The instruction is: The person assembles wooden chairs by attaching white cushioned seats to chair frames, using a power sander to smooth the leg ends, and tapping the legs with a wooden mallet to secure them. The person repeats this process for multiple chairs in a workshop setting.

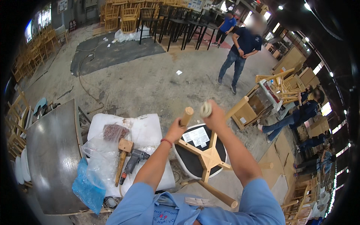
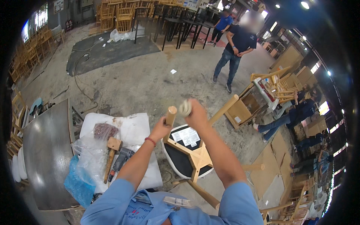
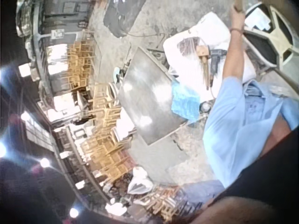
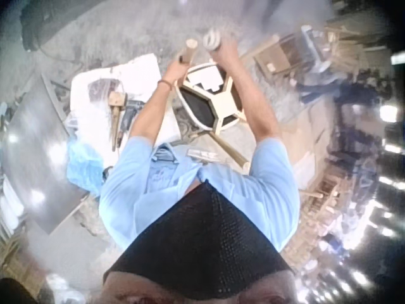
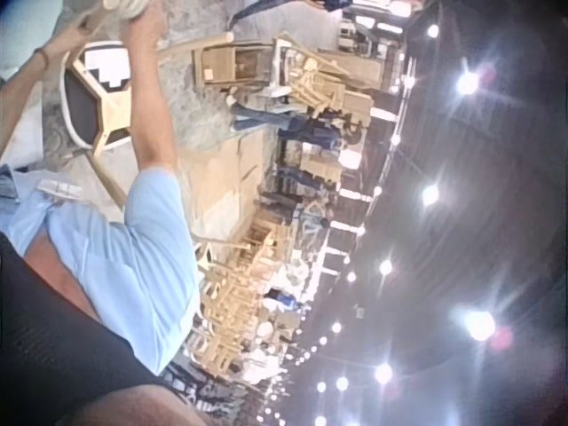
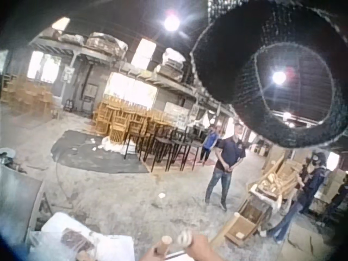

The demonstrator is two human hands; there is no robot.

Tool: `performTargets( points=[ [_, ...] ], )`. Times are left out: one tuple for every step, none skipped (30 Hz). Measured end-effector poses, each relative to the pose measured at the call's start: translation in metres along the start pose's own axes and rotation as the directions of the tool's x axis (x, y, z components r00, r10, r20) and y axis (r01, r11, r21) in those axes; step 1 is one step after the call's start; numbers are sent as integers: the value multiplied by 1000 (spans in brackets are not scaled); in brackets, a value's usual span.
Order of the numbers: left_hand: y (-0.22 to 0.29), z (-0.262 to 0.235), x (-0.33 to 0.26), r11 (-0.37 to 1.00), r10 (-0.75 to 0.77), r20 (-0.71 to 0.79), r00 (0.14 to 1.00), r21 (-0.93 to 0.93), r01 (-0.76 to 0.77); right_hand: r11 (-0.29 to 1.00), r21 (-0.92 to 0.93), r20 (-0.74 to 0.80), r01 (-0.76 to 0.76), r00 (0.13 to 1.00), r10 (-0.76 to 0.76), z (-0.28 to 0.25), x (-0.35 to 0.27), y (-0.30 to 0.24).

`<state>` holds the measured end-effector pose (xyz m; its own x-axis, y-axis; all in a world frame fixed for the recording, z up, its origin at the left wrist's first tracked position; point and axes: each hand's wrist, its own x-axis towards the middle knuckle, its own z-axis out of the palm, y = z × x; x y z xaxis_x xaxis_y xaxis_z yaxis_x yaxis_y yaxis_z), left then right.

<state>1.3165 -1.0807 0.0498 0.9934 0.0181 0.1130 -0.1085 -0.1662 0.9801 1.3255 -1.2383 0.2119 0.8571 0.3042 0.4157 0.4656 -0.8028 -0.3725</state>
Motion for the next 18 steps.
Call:
performTargets(
  points=[
    [-1, -5, -9, 974, -162, 87, 983, -148, 174, 992, -92, 89, 90, 993, -82, -5, -18, 1],
    [0, -9, -21, 895, -310, 202, 929, -268, 357, 969, -174, 187, 177, 972, -144, -10, -38, 3],
    [3, -11, -37, 766, -438, 320, 840, -358, 535, 943, -257, 297, 213, 946, -132, -14, -54, -2],
    [12, -6, -57, 698, -403, 455, 794, -409, 588, 909, -335, 405, 248, 909, -99, -19, -72, -6],
    [29, -2, -81, 623, -348, 585, 733, -440, 647, 875, -369, 428, 314, 893, -140, -23, -93, -3],
    [47, -4, -104, 541, -283, 684, 672, -465, 701, 873, -357, 453, 331, 879, -148, -26, -110, -6],
    [59, -8, -126, 561, -213, 718, 662, -465, 685, 869, -330, 486, 369, 856, -178, -24, -123, -14],
    [67, -9, -144, 563, -216, 688, 693, -492, 664, 862, -302, 519, 406, 829, -209, -22, -135, -22],
    [74, -12, -165, 565, -219, 645, 732, -527, 634, 838, -244, 489, 489, 808, -329, -20, -147, -34],
    [75, -13, -192, 552, -238, 593, 769, -569, 610, 840, -183, 499, 511, 784, -369, -18, -157, -41],
    [77, -12, -209, 548, -254, 562, 787, -587, 596, 838, -118, 510, 533, 756, -410, -21, -164, -43],
    [80, -12, -233, 541, -322, 540, 778, -570, 619, 832, -22, 537, 554, 709, -457, -20, -180, -46],
    [80, -13, -254, 598, -320, 496, 807, -555, 578, 853, 31, 548, 521, 705, -451, -24, -193, -52],
    [77, -15, -276, 651, -323, 455, 830, -530, 544, 871, 81, 565, 484, 698, -440, -33, -203, -57],
    [64, -24, -301, 677, -363, 409, 837, -501, 538, 852, 155, 550, 499, 673, -494, -43, -208, -72],
    [49, -36, -329, 704, -395, 369, 841, -466, 535, 832, 218, 529, 510, 655, -540, -51, -208, -85],
    [43, -49, -360, 728, -445, 261, 856, -451, 516, 864, 295, 541, 409, 673, -504, -55, -210, -87],
    [39, -62, -393, 779, -496, 103, 862, -385, 495, 888, 351, 561, 298, 692, -454, -58, -210, -85]
  ],
)
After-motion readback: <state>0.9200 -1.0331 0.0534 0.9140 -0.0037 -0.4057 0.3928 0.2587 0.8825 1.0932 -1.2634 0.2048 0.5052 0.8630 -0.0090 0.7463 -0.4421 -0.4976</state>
